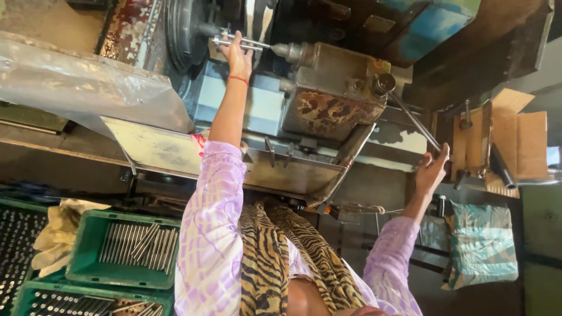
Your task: The person repeatedly picks metal rods from a green crate, places them against a rotating grinding wheel, and then returns them to the crate. The process is repeated for multiple rods throughout the clip.
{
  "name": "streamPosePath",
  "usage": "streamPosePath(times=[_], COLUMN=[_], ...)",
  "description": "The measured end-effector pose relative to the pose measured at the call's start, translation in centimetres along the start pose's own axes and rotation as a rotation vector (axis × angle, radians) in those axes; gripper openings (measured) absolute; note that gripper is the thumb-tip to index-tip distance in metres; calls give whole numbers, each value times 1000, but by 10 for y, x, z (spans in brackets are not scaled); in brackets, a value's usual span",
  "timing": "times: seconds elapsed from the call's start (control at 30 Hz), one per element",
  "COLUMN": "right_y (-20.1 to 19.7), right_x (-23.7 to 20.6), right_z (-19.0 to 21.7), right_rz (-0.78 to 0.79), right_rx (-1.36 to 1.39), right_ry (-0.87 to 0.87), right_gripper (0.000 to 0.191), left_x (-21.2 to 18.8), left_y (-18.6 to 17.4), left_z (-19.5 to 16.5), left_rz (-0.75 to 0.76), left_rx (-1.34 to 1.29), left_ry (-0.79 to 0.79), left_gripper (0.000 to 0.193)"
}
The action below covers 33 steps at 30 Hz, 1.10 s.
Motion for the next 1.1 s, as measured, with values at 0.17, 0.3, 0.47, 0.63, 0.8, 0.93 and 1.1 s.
streamPosePath(times=[0.17,0.3,0.47,0.63,0.8,0.93,1.1], right_y=[4,42,51,56,69,115,124], right_x=[-129,-303,-400,-356,-236,-187,-180], right_z=[-24,-25,-17,2,104,253,341], right_rz=[-246,-92,93,16,-37,198,283], right_rx=[244,411,486,474,498,231,-39], right_ry=[416,952,1239,977,353,-260,-440], right_gripper=[43,37,31,27,24,31,41], left_x=[-6,-57,-177,-252,-275,-296,-350], left_y=[13,54,14,-76,-223,-324,-407], left_z=[-20,-44,-84,-122,-157,-201,-260], left_rz=[-134,341,520,548,249,42,-219], left_rx=[42,-6,399,676,819,1538,1919], left_ry=[150,285,292,225,188,491,873], left_gripper=[35,23,17,21,12,33,38])
Point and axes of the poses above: each hand's wrist, its own x-axis towards the middle knuckle, its own y-axis out of the palm, z = x × y, the point moved 9 cm from there along x, towards the middle knuckle, and after that the axes turned 6 degrees about -y, right-handed, at the moved point
